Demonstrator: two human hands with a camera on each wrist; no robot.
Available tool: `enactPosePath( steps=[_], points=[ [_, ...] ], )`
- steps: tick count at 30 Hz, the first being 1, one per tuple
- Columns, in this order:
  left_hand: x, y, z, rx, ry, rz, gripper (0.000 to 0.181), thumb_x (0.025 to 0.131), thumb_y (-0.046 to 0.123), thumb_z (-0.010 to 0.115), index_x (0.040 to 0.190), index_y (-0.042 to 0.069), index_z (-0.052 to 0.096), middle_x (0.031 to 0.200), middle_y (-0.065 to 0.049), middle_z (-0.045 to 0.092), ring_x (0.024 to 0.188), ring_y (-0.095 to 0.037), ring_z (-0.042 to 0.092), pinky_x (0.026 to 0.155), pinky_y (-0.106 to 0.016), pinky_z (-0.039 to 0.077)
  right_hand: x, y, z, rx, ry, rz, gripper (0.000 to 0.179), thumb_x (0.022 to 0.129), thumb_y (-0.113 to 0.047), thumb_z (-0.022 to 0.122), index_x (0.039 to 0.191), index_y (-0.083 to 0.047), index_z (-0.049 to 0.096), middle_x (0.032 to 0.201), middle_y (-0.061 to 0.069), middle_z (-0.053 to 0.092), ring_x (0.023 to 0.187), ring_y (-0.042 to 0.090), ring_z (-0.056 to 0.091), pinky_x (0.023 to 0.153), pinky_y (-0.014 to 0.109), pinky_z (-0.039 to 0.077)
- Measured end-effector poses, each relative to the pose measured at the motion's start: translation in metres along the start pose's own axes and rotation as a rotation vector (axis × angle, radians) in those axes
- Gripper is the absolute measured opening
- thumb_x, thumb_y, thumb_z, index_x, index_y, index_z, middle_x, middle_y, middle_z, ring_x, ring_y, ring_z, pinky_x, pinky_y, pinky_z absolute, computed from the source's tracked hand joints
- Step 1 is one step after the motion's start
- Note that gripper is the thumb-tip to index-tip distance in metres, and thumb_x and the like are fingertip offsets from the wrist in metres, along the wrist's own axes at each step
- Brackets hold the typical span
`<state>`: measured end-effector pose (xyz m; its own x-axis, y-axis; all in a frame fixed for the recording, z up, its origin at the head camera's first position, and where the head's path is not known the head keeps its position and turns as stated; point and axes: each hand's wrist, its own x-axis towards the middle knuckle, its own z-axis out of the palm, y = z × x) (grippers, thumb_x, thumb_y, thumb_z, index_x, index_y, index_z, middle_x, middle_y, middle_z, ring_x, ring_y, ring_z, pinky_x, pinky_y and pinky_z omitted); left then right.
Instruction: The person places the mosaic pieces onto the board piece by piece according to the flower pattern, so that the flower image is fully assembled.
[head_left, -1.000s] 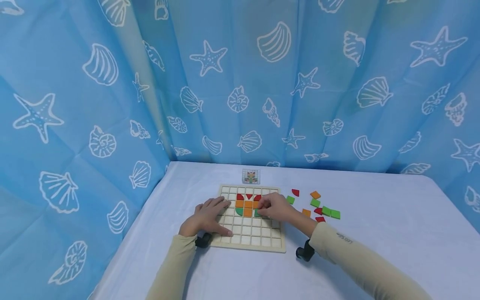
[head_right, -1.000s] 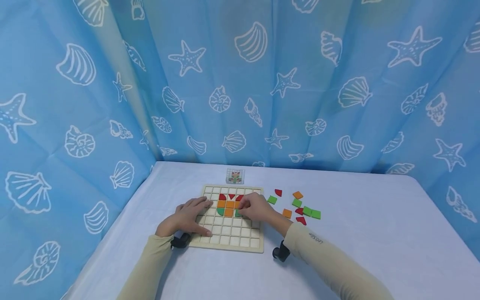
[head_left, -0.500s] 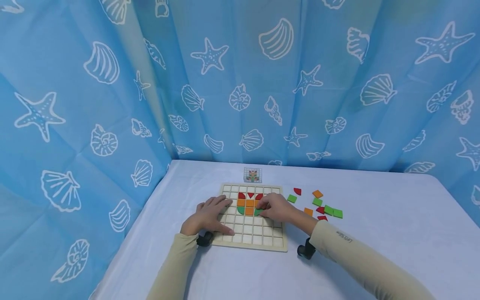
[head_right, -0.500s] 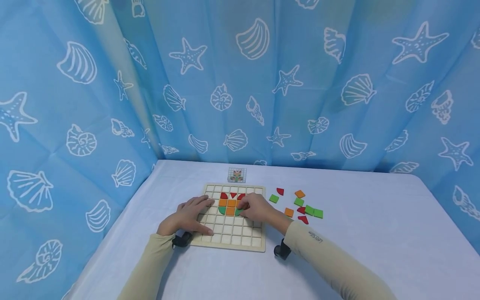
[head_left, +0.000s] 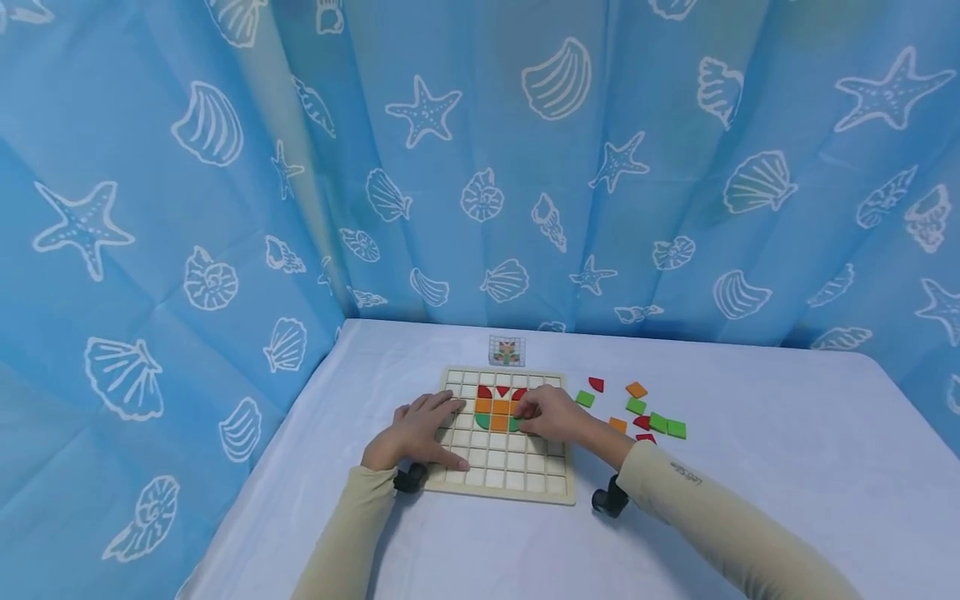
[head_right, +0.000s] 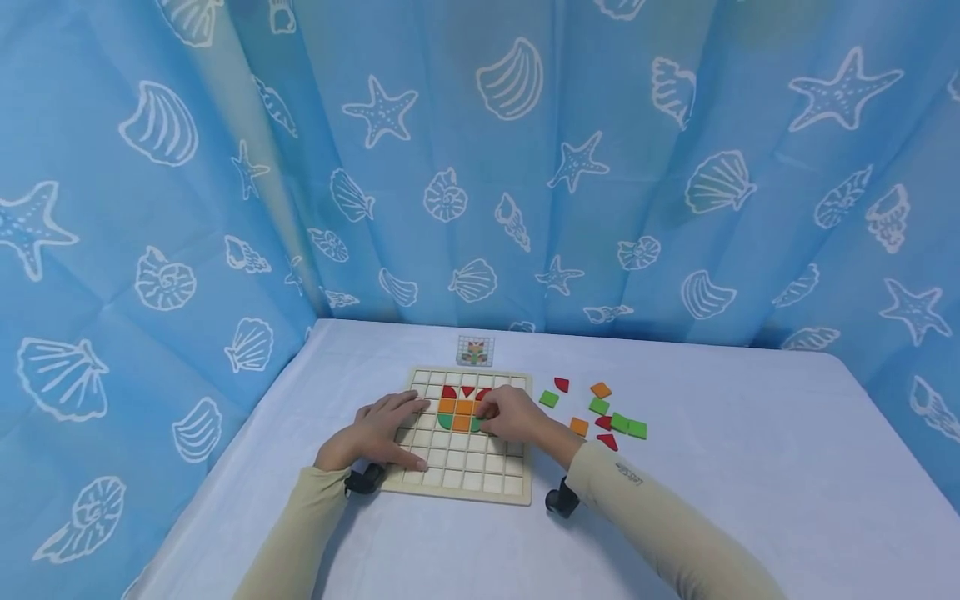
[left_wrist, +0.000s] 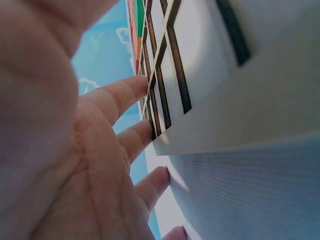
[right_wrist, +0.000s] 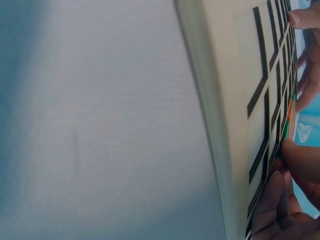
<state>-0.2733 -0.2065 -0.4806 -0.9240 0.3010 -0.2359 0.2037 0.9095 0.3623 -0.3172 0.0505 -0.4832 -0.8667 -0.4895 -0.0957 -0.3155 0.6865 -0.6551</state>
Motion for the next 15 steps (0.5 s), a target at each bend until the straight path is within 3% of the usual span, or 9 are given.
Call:
enactPosePath(
  steps=[10, 15],
  points=[
    [0.001, 0.0, 0.004, 0.001, 0.006, 0.014, 0.103, 0.068, 0.063, 0.081, 0.152, 0.024, 0.037, 0.162, -0.006, 0.027, 0.149, -0.032, 0.022, 0.114, -0.063, 0.02, -0.006, 0.011, -0.01, 0.105, 0.018, -0.043, 0.015, 0.086, -0.013, 0.076, 0.101, -0.013, 0.074, 0.095, -0.003, 0.071, 0.086, 0.013, 0.061, 0.079, 0.028, 0.054],
    [0.0, 0.0, 0.001, 0.014, 0.009, 0.003, 0.104, 0.067, 0.064, 0.082, 0.152, 0.026, 0.037, 0.162, -0.004, 0.027, 0.149, -0.032, 0.022, 0.114, -0.063, 0.021, -0.007, 0.016, -0.025, 0.116, 0.062, -0.003, 0.019, 0.087, -0.016, 0.076, 0.106, -0.013, 0.074, 0.096, -0.001, 0.069, 0.086, 0.016, 0.06, 0.078, 0.028, 0.054]
  ],
)
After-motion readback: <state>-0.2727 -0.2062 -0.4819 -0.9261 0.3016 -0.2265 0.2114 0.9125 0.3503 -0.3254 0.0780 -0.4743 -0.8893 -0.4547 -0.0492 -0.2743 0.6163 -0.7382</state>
